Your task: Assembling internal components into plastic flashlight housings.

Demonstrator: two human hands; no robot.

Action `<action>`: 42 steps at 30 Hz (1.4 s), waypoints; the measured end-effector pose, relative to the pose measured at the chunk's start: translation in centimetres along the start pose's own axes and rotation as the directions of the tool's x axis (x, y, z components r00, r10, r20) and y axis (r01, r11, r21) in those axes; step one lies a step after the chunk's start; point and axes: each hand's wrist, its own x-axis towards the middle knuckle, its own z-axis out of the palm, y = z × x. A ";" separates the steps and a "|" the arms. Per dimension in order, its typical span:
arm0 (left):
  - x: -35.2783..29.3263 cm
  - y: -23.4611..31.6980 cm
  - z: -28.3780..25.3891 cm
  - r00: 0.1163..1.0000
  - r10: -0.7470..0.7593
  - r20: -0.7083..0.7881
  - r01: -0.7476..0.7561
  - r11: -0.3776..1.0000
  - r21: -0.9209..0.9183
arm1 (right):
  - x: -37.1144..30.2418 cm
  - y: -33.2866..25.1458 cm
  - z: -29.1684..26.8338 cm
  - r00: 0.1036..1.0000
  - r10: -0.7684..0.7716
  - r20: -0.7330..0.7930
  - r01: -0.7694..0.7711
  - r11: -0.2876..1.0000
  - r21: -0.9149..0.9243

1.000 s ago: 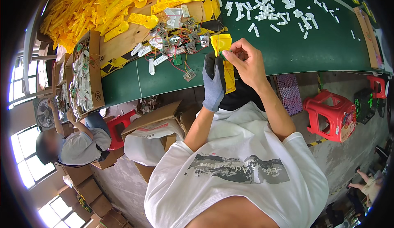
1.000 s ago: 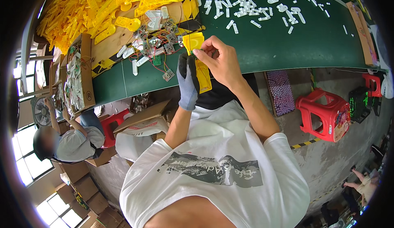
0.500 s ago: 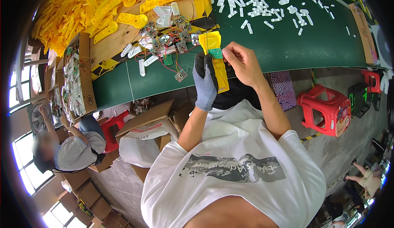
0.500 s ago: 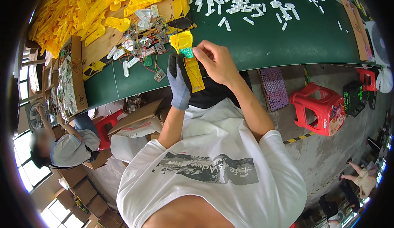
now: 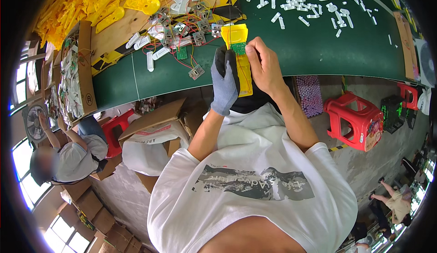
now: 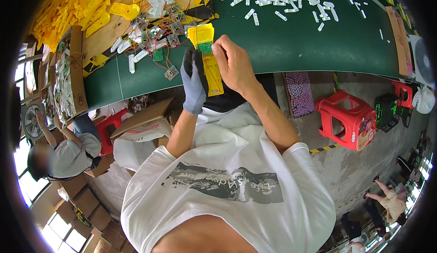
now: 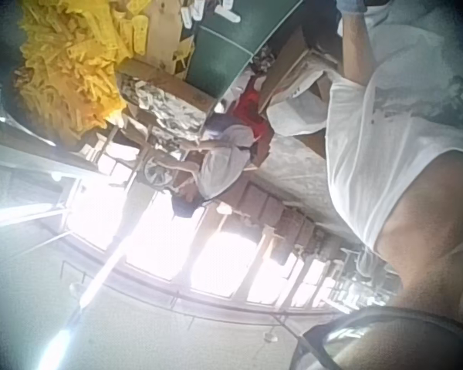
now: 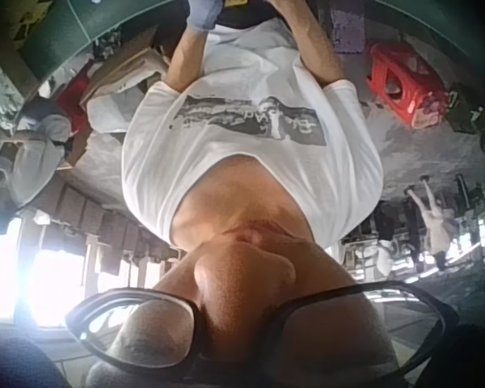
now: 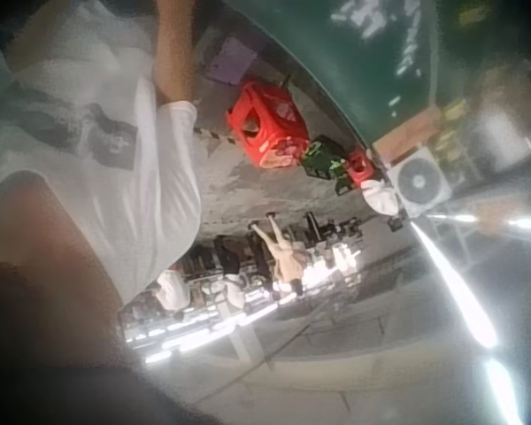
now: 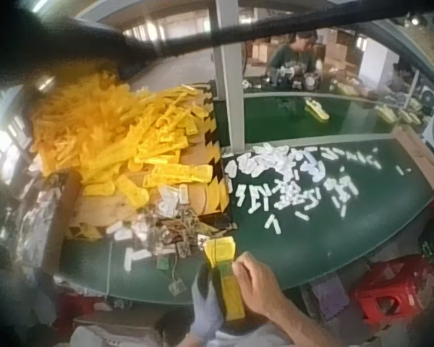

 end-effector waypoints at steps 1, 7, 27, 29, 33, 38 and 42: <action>0.1 -0.1 0.0 1.000 -0.005 -0.002 0.005 1.000 -0.025 | 0.0 0.0 0.1 1.000 0.000 -0.011 0.000 1.000 -0.004; -0.3 -0.3 0.1 0.999 -0.029 -0.034 0.026 0.995 -0.099 | -0.4 -0.1 0.5 1.000 -0.015 -0.025 0.014 0.999 -0.030; -1.6 -0.6 2.1 0.930 0.153 -0.335 -0.137 0.988 0.070 | -1.3 2.2 -8.0 0.992 -0.122 0.017 0.122 0.960 -0.250; -0.9 3.2 2.1 0.624 0.756 0.200 -0.667 0.381 0.641 | -0.9 2.8 -9.1 0.994 -0.099 0.038 0.105 0.970 -0.217; 2.0 4.9 3.8 0.701 0.256 0.666 -0.710 0.156 0.687 | -0.7 3.7 -9.9 0.980 -0.129 0.151 0.153 0.976 -0.157; 4.2 3.2 3.8 0.695 0.129 0.708 -0.708 0.298 0.640 | -0.8 3.8 -10.1 0.979 -0.077 0.191 0.106 0.984 -0.144; 4.2 2.3 3.7 0.683 0.108 0.722 -0.697 0.391 0.601 | -0.9 3.6 -10.1 0.977 -0.075 0.200 0.110 0.979 -0.173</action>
